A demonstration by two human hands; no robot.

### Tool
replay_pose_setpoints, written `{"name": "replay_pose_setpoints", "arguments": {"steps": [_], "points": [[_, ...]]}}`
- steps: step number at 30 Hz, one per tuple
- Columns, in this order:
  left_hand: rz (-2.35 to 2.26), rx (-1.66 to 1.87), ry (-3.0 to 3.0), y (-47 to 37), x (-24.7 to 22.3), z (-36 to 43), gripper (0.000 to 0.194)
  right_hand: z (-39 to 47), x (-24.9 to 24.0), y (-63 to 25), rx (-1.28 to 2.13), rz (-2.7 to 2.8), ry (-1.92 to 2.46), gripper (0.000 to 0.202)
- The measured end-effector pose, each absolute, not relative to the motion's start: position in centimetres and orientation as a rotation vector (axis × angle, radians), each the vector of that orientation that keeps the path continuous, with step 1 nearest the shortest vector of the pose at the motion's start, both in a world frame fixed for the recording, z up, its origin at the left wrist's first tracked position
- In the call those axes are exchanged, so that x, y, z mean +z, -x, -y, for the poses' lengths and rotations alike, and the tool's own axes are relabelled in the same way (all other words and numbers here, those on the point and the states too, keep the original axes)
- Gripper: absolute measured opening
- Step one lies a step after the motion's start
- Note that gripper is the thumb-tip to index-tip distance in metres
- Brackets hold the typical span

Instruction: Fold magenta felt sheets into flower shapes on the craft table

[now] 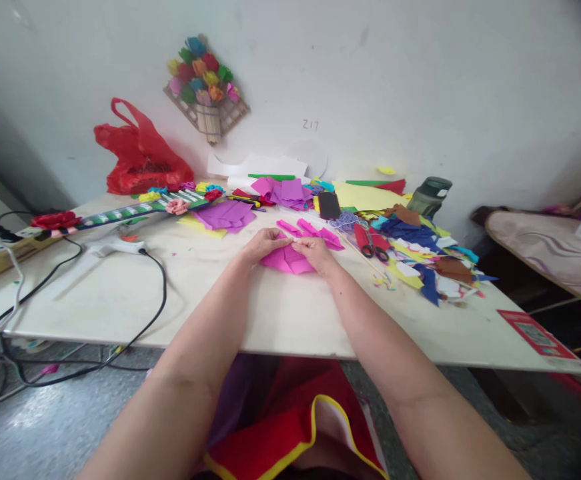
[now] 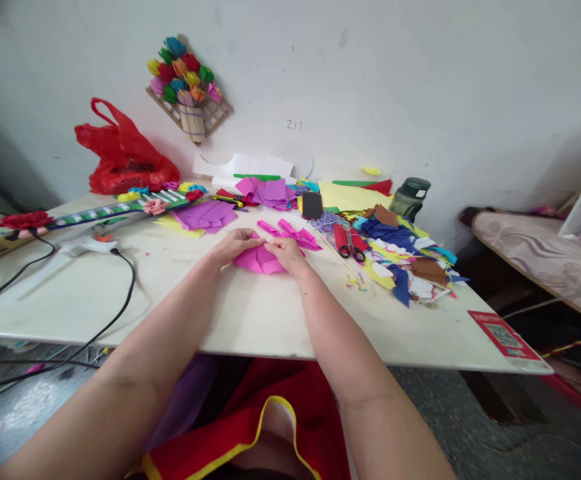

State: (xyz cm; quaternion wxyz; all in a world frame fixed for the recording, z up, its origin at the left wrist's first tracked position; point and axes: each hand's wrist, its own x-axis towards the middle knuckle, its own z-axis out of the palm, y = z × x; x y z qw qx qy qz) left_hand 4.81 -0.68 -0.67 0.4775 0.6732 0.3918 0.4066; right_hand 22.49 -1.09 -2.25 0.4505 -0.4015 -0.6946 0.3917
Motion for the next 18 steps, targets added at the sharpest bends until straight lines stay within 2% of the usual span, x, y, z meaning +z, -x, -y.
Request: {"name": "replay_pose_setpoints", "arguments": {"steps": [6,15,18], "points": [[-0.898,1.046,-1.608,-5.00,-0.63,0.85,0.034,1.25,-1.97,-22.50,1.022,1.710,0.972,0.031],[-1.113,1.067,-1.429,-4.85,-0.37,1.04,0.052,0.86,-2.40,-22.45,1.041,1.670,0.989,0.029],[-1.017,1.019,-1.544,-4.53,-0.65,0.78,0.046,0.94,-2.48,-22.47,1.051,1.642,0.975,0.028]]}}
